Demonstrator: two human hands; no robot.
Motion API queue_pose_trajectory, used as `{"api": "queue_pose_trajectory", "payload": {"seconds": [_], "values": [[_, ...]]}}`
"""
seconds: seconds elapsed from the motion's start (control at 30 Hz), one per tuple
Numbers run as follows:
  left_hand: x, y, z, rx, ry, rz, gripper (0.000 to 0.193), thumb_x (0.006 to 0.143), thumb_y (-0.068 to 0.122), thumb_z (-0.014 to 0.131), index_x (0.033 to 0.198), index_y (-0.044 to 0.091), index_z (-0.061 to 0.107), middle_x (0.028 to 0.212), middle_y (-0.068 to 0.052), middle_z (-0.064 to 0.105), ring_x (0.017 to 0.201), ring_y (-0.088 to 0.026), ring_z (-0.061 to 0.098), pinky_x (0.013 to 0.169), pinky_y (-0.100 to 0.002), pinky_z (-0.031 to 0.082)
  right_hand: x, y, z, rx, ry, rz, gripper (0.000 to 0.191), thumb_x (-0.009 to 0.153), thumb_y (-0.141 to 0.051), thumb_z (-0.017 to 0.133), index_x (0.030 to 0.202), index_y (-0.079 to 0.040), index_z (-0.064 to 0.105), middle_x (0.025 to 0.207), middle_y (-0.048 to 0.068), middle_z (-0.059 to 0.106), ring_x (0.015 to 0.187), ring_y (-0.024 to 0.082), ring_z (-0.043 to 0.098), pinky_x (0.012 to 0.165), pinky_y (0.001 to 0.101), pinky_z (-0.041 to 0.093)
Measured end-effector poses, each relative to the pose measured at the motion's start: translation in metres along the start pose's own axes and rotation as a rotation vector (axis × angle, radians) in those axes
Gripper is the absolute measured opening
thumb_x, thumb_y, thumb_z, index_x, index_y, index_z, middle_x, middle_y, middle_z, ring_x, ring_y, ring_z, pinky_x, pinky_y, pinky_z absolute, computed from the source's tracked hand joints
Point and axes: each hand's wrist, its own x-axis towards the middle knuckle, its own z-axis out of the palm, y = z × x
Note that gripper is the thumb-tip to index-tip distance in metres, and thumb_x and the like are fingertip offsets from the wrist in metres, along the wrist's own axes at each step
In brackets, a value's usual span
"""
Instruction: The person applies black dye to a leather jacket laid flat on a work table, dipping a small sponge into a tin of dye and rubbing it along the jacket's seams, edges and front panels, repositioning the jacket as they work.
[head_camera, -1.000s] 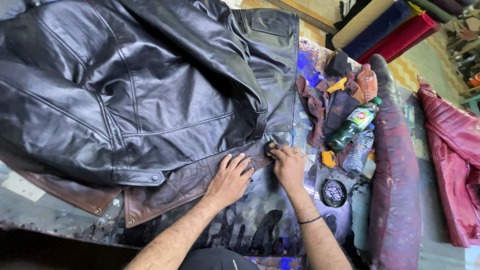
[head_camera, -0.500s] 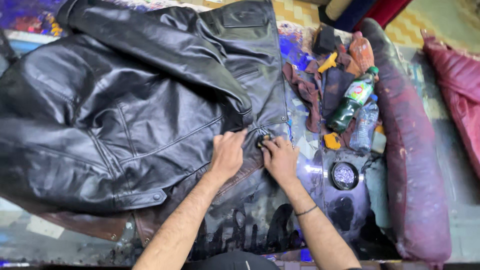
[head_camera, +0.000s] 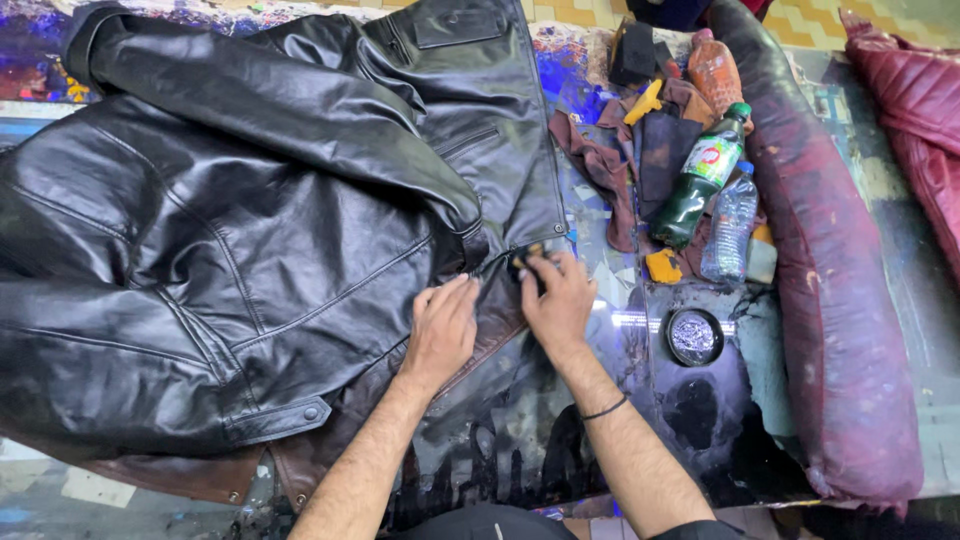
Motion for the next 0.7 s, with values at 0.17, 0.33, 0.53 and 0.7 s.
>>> {"api": "queue_pose_trajectory", "payload": {"seconds": [0.17, 0.33, 0.53, 0.7], "values": [[-0.015, 0.012, -0.005, 0.199, -0.060, 0.013, 0.066, 0.083, 0.026, 0.073, 0.141, 0.002, 0.055, 0.143, -0.009, 0.058, 0.143, -0.029, 0.041, 0.112, -0.058, 0.026, -0.004, -0.002, -0.003, -0.131, -0.110, -0.079, 0.028, 0.080, -0.030, 0.079, 0.104, -0.016, 0.078, 0.110, 0.006, 0.066, 0.101, 0.029, 0.061, 0.079, 0.0489, 0.039], [-0.018, 0.015, -0.001, 0.206, -0.023, -0.084, 0.077, 0.082, 0.030, 0.076, 0.147, -0.001, 0.046, 0.144, -0.011, 0.055, 0.145, -0.029, 0.038, 0.114, -0.066, 0.020, -0.008, -0.009, 0.007, -0.087, -0.099, -0.114, 0.019, 0.082, -0.026, 0.077, 0.099, -0.018, 0.078, 0.109, 0.001, 0.068, 0.104, 0.026, 0.062, 0.082, 0.0476, 0.040], [-0.019, 0.011, 0.003, 0.151, -0.039, -0.161, 0.085, 0.080, 0.031, 0.078, 0.147, -0.004, 0.041, 0.146, -0.016, 0.053, 0.145, -0.031, 0.037, 0.116, -0.071, 0.013, -0.004, -0.021, 0.024, -0.111, -0.147, -0.175, 0.011, 0.084, -0.019, 0.076, 0.095, -0.019, 0.079, 0.095, 0.000, 0.067, 0.095, 0.026, 0.060, 0.080, 0.0463, 0.042], [-0.019, 0.012, 0.001, 0.119, -0.075, -0.186, 0.090, 0.076, 0.032, 0.080, 0.147, -0.005, 0.038, 0.147, -0.018, 0.052, 0.145, -0.033, 0.036, 0.116, -0.072, 0.008, -0.002, -0.022, 0.014, 0.251, -0.295, -0.382, 0.012, 0.082, -0.014, 0.071, 0.094, -0.015, 0.074, 0.097, 0.002, 0.068, 0.094, 0.027, 0.062, 0.081, 0.0422, 0.046]]}}
